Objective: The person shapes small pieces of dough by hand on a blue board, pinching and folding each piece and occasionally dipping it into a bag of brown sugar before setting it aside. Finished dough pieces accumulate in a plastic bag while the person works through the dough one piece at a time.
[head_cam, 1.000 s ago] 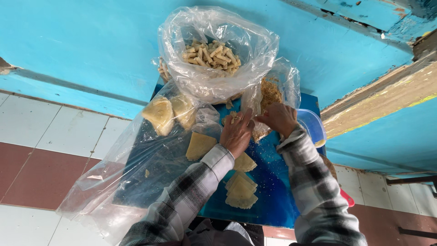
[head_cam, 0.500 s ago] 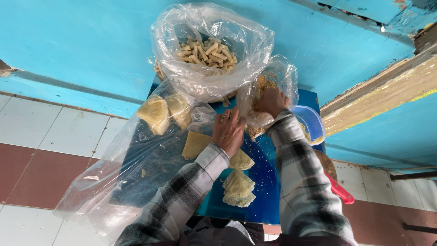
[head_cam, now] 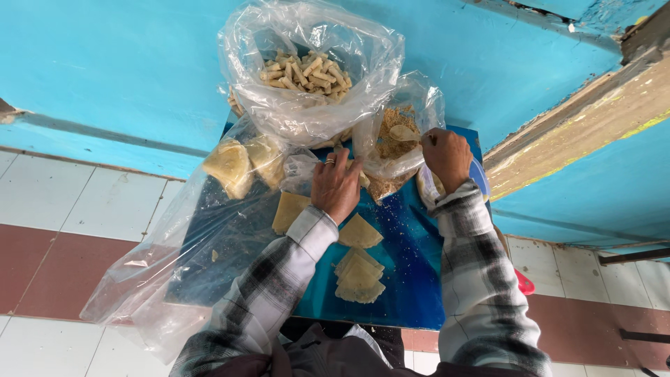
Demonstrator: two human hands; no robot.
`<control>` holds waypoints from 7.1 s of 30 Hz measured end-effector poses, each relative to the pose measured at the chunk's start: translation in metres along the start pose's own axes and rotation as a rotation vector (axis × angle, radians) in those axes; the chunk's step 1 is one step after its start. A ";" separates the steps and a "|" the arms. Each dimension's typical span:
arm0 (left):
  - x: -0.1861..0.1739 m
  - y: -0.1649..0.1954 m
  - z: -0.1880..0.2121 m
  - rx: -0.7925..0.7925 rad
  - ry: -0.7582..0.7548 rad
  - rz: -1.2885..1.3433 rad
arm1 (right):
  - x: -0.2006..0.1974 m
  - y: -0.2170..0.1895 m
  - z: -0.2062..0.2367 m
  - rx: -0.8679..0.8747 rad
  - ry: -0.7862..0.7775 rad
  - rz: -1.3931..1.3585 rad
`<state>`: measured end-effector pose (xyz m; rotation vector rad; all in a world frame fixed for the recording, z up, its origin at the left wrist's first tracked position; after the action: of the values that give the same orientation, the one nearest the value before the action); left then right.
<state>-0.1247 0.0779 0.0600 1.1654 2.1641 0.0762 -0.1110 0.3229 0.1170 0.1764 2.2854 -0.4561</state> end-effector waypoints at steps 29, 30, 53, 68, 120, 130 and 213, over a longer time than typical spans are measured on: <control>-0.131 0.038 0.128 -0.181 -0.201 0.305 | 0.003 0.017 0.007 -0.010 0.054 -0.152; -0.131 0.038 0.128 -0.181 -0.205 0.302 | -0.004 0.024 0.012 0.044 0.034 -0.227; -0.124 0.043 0.136 -0.194 -0.253 0.366 | -0.141 -0.052 0.245 -0.135 -0.166 -0.319; -0.117 0.050 0.141 -0.150 -0.302 0.329 | -0.150 -0.043 0.267 -0.502 -0.012 -0.091; -0.144 0.061 0.137 -0.308 -0.226 0.393 | -0.119 -0.078 0.259 0.329 -0.252 -0.295; -0.142 0.068 0.145 -0.190 -0.181 0.409 | -0.118 -0.074 0.265 0.277 -0.213 -0.335; -0.101 0.048 0.120 -0.220 -0.416 0.460 | -0.104 -0.101 0.245 -0.093 -0.209 -0.360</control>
<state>0.0178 -0.0008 0.0372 1.3849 1.4638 0.2429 0.0998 0.1388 0.0660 -0.3213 2.1276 -0.5225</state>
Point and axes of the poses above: each hand's wrist, its own z-axis away from the middle knuckle, its own x-axis out of the palm, y = z × x, the point moved 4 cm from there along -z, towards the middle knuckle, and after that the axes turned 14 degrees about y, right-handed, at the moved point
